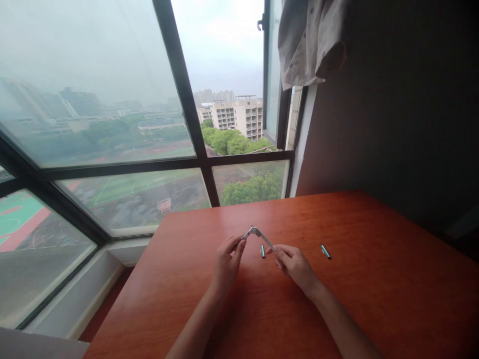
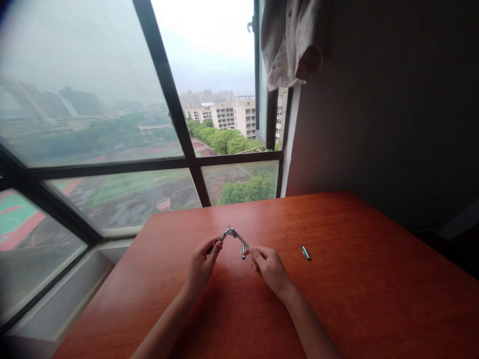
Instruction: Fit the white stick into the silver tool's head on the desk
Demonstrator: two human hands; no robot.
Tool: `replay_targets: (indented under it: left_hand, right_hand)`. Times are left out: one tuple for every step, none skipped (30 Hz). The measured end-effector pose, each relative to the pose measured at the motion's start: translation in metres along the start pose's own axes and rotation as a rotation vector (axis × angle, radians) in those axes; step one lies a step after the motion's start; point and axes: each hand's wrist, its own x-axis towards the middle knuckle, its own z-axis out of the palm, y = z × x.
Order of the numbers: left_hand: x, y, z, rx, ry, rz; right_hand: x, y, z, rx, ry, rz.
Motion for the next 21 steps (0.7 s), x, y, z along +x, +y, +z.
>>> replay_targets:
  left_hand:
    - [0.0, 0.001, 0.0, 0.008, -0.018, 0.018]
    - [0.0, 0.003, 0.0, 0.014, -0.036, 0.034]
    - [0.001, 0.004, 0.001, 0.018, -0.054, 0.048]
    - [0.001, 0.005, 0.001, 0.022, -0.071, 0.061]
    - [0.001, 0.005, 0.001, 0.027, -0.086, 0.072]
    - [0.001, 0.005, 0.001, 0.033, -0.097, 0.081]
    - [0.001, 0.005, 0.001, 0.042, -0.103, 0.09]
    - [0.001, 0.005, 0.001, 0.051, -0.102, 0.099]
    - [0.001, 0.004, 0.001, 0.062, -0.093, 0.106]
    - [0.002, 0.003, 0.0, 0.076, -0.08, 0.113]
    - [0.002, 0.001, 0.0, 0.093, -0.067, 0.121]
    - [0.002, 0.0, -0.001, 0.115, -0.057, 0.129]
    - [0.002, -0.001, -0.001, 0.143, -0.048, 0.137]
    - [0.002, -0.002, -0.001, 0.174, -0.045, 0.143]
    - [0.002, -0.003, -0.001, 0.207, -0.046, 0.149]
    - [0.002, -0.004, -0.001, 0.24, -0.049, 0.153]
    - [0.001, -0.005, -0.001, 0.272, -0.054, 0.157]
    - [0.001, -0.006, -0.001, 0.306, -0.06, 0.161]
    - [0.001, -0.007, -0.002, 0.344, -0.069, 0.167]
    - [0.0, -0.008, -0.002, 0.388, -0.076, 0.174]
    - [0.0, -0.009, -0.003, 0.441, -0.083, 0.184]
  right_hand:
    - [0.0, 0.0, 0.0, 0.009, 0.001, 0.005]
    - [0.0, -0.001, 0.0, 0.017, 0.003, 0.012]
    - [0.0, -0.002, 0.0, 0.026, 0.004, 0.02]
    - [-0.001, -0.002, 0.0, 0.033, 0.005, 0.028]
    - [-0.001, -0.003, 0.0, 0.038, 0.005, 0.036]
    - [-0.001, -0.003, 0.0, 0.04, 0.007, 0.041]
    - [-0.001, -0.004, 0.0, 0.039, 0.009, 0.044]
    - [-0.001, -0.004, -0.001, 0.035, 0.012, 0.046]
    - [-0.001, -0.004, -0.001, 0.029, 0.015, 0.048]
    - [-0.001, -0.003, -0.001, 0.023, 0.016, 0.049]
    - [-0.001, -0.002, -0.001, 0.016, 0.016, 0.048]
    - [0.0, -0.001, -0.002, 0.009, 0.014, 0.044]
    - [0.0, 0.0, -0.003, -0.002, 0.012, 0.038]
    - [0.001, 0.002, -0.004, -0.016, 0.013, 0.029]
    - [0.002, 0.004, -0.005, -0.037, 0.019, 0.016]
    - [0.003, 0.006, -0.006, -0.066, 0.03, -0.001]
    - [0.004, 0.008, -0.008, -0.103, 0.045, -0.02]
    - [0.005, 0.009, -0.01, -0.147, 0.061, -0.04]
    - [0.006, 0.01, -0.011, -0.194, 0.08, -0.06]
    - [0.006, 0.011, -0.013, -0.242, 0.097, -0.08]
    - [0.006, 0.011, -0.015, -0.286, 0.113, -0.099]
